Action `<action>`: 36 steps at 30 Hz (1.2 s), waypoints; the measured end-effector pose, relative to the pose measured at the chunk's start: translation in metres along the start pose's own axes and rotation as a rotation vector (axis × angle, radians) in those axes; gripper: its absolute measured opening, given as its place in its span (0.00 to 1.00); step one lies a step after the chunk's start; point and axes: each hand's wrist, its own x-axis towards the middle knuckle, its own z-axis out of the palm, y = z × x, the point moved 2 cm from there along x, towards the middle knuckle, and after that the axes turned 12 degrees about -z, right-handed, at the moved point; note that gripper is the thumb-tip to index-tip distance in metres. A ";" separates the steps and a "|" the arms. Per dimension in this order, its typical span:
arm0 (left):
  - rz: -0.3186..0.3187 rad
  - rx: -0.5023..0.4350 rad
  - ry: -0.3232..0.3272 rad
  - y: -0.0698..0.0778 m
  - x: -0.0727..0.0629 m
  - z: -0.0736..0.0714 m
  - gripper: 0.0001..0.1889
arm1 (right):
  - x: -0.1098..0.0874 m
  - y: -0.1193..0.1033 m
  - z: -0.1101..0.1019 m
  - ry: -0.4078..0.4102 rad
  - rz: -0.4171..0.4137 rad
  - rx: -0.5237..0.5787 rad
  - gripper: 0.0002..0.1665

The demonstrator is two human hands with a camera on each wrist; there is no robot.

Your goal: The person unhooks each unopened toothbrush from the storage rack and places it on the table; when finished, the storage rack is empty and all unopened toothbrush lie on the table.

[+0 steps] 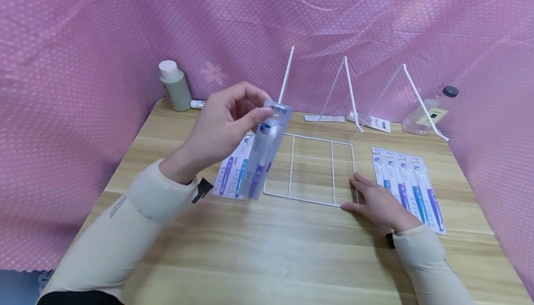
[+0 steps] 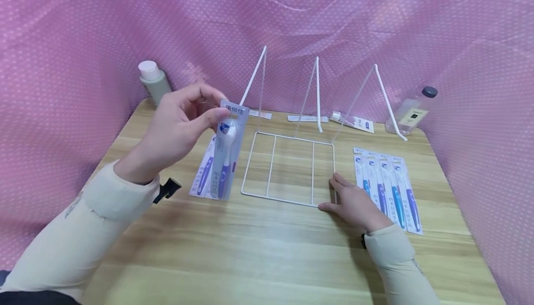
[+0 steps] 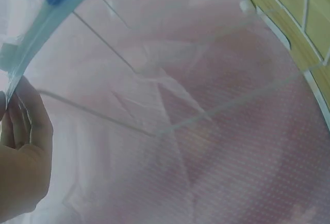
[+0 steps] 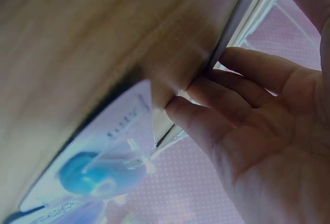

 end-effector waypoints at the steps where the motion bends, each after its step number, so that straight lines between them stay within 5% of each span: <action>1: 0.005 -0.019 -0.003 0.002 -0.002 0.001 0.08 | 0.000 0.001 0.000 0.000 0.003 0.002 0.56; 4: -0.018 -0.098 0.013 0.000 -0.002 -0.005 0.06 | -0.001 0.004 0.001 -0.001 0.010 0.005 0.57; 7: -0.117 -0.178 0.060 -0.018 0.007 -0.021 0.05 | -0.001 0.005 0.002 -0.001 0.014 0.006 0.57; 14: -0.452 -0.085 0.171 -0.109 0.039 -0.065 0.07 | -0.002 0.006 0.000 -0.002 0.017 0.003 0.56; 19: -0.592 -0.059 0.198 -0.171 0.057 -0.086 0.08 | -0.003 0.006 -0.001 -0.010 0.030 0.011 0.57; 26: -0.693 0.008 0.198 -0.227 0.071 -0.086 0.11 | -0.004 0.004 0.000 -0.006 0.013 0.017 0.56; 36: -0.839 0.099 0.174 -0.264 0.083 -0.075 0.15 | -0.003 0.006 0.002 -0.021 0.033 0.019 0.57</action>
